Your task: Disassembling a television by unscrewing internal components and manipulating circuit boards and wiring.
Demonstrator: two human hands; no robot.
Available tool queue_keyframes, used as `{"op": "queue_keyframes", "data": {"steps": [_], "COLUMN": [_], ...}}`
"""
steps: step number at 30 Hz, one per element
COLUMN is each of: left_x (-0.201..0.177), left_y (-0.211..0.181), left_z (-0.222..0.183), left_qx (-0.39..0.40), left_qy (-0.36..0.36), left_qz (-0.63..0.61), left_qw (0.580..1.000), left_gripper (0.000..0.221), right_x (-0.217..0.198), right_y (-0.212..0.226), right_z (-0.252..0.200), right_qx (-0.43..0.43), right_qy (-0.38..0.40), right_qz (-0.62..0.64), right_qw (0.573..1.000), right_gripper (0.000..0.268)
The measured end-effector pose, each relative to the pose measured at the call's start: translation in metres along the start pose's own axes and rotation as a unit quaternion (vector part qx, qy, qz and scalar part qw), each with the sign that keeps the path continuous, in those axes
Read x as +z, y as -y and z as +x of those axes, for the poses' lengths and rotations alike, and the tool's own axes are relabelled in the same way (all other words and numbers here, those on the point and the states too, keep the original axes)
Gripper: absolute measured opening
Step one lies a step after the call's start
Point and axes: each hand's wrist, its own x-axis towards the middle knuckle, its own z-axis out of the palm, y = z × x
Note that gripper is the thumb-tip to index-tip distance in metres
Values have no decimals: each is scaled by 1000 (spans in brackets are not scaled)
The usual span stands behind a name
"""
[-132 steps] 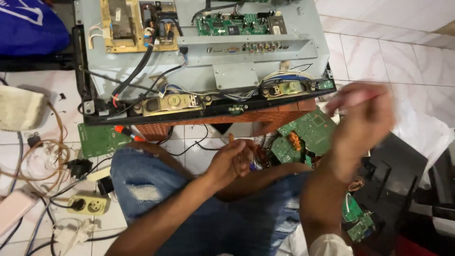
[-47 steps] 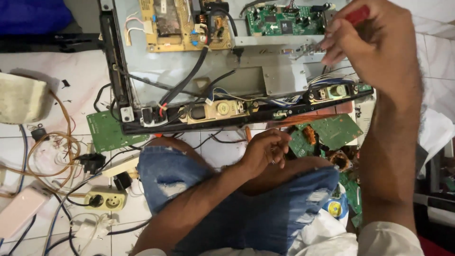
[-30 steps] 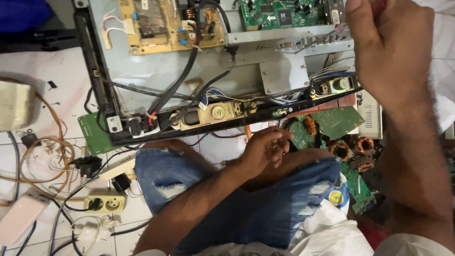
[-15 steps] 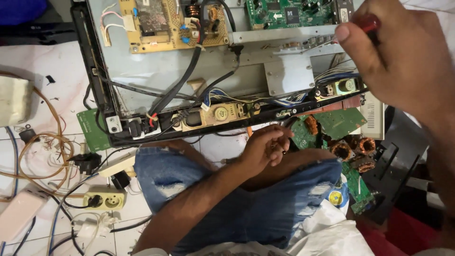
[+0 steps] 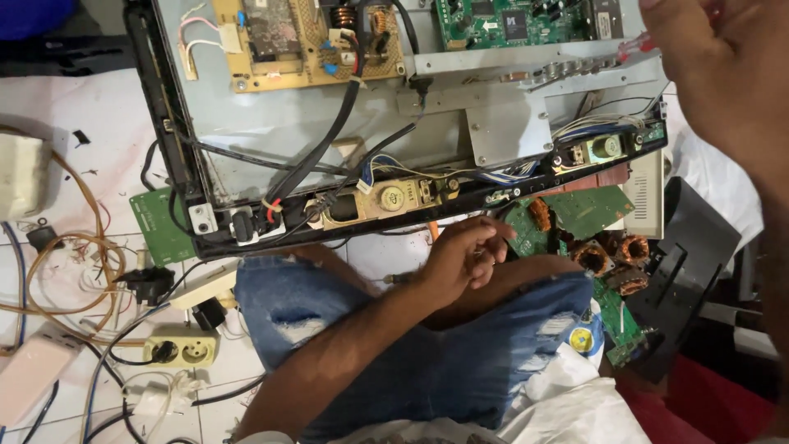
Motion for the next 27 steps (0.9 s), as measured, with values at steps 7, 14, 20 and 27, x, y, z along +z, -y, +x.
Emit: {"op": "queue_keyframes", "data": {"steps": [7,14,20,27], "left_x": [6,4,2,-2], "left_y": [-2,-1,-4,2], "left_z": [0,3,8,3], "left_qx": [-7,-4,-1,-4], "left_qy": [-8,4,1,-4], "left_qz": [-18,-30,-35,-38], "left_qw": [1000,1000,999,999], "left_gripper": [20,21,20,19], "right_x": [-5,-11,-18,-17], "right_y": [5,-8,-11,27], "right_z": [7,11,13,12], "right_qx": [20,-27,-62,-128], "right_qy": [43,80,115,104], "right_qz": [7,-85,-172,-159], "right_qw": [999,993,976,973], "right_gripper": [49,47,45,47]}}
